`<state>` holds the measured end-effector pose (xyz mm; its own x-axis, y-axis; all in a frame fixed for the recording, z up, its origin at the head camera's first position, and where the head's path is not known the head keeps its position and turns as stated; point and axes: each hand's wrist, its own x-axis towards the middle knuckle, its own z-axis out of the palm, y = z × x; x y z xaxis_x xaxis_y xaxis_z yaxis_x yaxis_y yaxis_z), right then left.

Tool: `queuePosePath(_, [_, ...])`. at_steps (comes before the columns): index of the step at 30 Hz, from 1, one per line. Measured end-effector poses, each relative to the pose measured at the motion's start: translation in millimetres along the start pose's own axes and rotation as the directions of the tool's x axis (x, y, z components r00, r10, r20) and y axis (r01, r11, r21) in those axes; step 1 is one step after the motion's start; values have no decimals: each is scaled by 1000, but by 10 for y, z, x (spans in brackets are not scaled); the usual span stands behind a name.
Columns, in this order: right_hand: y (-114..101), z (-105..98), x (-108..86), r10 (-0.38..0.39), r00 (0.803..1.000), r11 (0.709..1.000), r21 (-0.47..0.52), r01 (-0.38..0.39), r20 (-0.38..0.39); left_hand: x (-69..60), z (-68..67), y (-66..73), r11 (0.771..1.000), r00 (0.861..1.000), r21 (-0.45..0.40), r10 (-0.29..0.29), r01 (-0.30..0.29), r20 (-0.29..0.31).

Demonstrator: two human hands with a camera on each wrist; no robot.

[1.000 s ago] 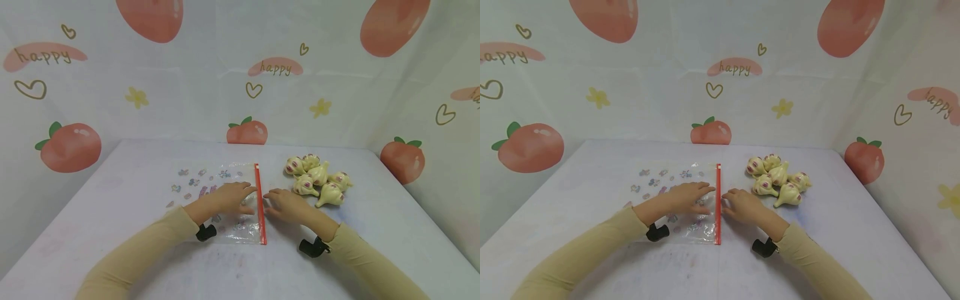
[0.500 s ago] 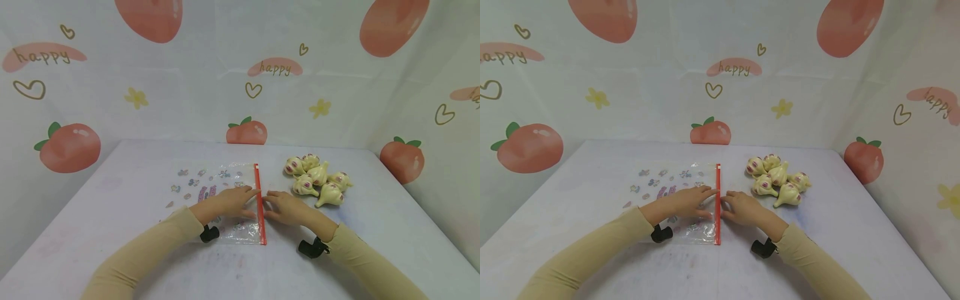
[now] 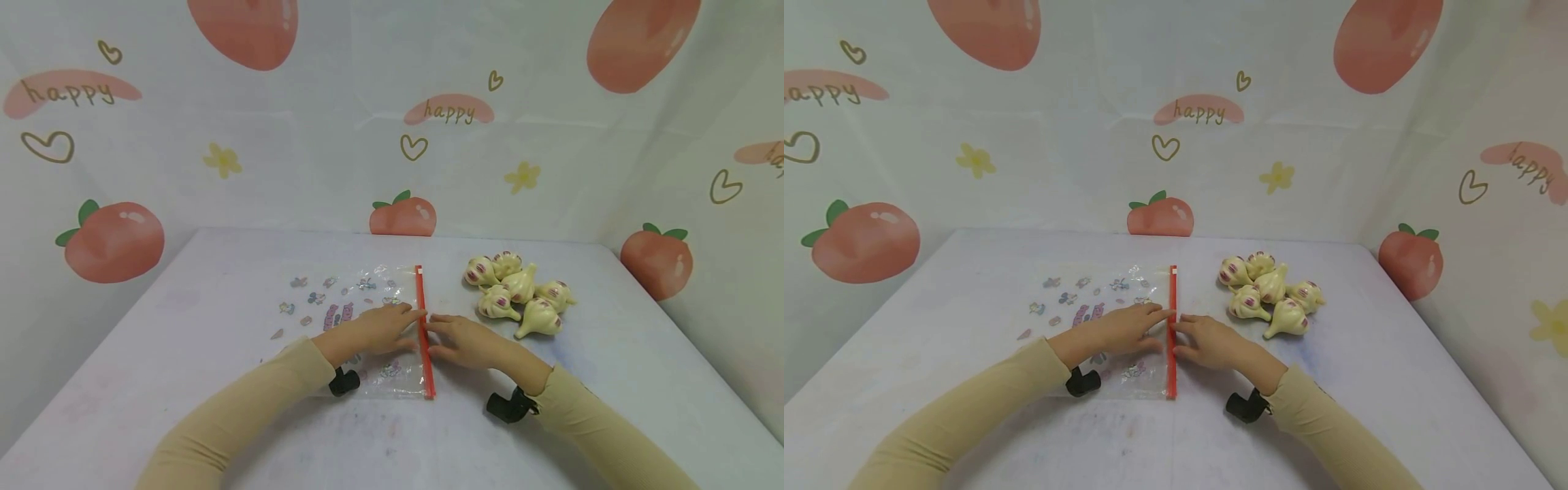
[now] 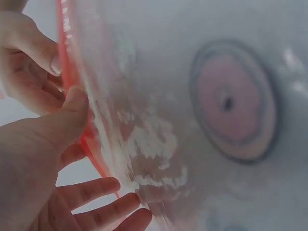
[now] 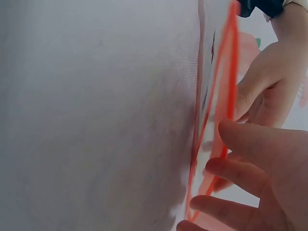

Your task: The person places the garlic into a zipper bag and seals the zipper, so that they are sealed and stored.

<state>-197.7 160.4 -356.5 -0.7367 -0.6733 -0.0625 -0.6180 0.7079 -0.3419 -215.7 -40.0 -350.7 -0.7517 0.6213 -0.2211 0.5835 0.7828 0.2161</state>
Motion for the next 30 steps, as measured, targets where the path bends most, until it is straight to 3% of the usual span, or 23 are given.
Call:
queuePosePath(8, [9, 25, 14, -29, 999, 999, 37, 28, 25, 5, 13, -5, 999, 999, 19, 39, -38, -34])
queuePosePath(15, [-2, 34, 31, -43, 999, 998, 54, 42, 29, 38, 36, -31, 994, 987, 45, 108, -104, -117])
queuePosePath(30, [-13, 40, 76, -71, 997, 997, 15, 71, 4, 13, 2, -48, 994, 977, 54, 107, -98, -187])
